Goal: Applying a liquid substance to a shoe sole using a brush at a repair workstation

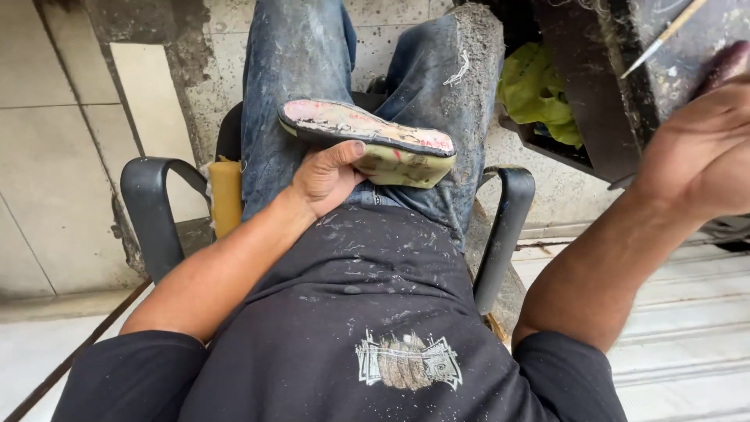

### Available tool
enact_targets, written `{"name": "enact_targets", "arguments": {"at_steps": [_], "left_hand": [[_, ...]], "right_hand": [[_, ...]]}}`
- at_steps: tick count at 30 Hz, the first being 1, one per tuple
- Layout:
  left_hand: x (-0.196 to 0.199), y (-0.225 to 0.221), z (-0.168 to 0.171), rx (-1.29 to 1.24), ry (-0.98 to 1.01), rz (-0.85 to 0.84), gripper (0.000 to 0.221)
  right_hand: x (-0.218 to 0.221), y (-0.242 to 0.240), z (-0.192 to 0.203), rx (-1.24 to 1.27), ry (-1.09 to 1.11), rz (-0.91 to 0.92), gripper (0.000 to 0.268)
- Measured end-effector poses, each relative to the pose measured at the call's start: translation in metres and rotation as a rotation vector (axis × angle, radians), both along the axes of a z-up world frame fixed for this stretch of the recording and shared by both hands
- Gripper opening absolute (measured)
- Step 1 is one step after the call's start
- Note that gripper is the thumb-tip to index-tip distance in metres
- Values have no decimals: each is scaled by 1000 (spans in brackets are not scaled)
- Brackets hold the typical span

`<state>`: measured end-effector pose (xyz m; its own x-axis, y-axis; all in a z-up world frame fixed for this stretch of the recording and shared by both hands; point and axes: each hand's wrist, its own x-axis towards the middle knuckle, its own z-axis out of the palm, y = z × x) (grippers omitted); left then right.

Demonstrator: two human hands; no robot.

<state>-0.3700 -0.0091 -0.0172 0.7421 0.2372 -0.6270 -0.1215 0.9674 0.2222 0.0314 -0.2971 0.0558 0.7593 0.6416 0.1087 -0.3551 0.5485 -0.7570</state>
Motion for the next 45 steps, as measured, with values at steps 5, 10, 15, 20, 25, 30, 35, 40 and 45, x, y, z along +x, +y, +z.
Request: {"name": "enact_targets", "arguments": {"at_steps": [5, 10, 15, 20, 25, 30, 35, 40, 45], "left_hand": [[11, 10, 44, 556, -254, -60, 68], [54, 23, 65, 1174, -317, 188, 108], [39, 24, 86, 1457, -330, 26, 101], [30, 7, 94, 1443, -289, 34, 102], [24, 1, 97, 1525, -272, 53, 100], [16, -3, 87, 1552, -262, 52, 97], [8, -9, 78, 1574, -265, 103, 97], [-7, -13, 80, 1823, -33, -189, 108], [-2, -16, 76, 1846, -137, -100, 105]], "right_hand": [[-133, 32, 58, -82, 175, -43, 20], [-178, 96, 37, -199, -128, -185, 33], [-188, 113, 1, -208, -103, -203, 31], [-188, 118, -5, -241, -109, -212, 25], [-181, 111, -8, -287, -207, -257, 24], [-172, 112, 0, -316, -290, -274, 24], [-172, 119, 10, -326, -349, -264, 24], [-177, 122, 19, -428, -327, -259, 20], [-174, 124, 12, -416, -309, -334, 20]]}}
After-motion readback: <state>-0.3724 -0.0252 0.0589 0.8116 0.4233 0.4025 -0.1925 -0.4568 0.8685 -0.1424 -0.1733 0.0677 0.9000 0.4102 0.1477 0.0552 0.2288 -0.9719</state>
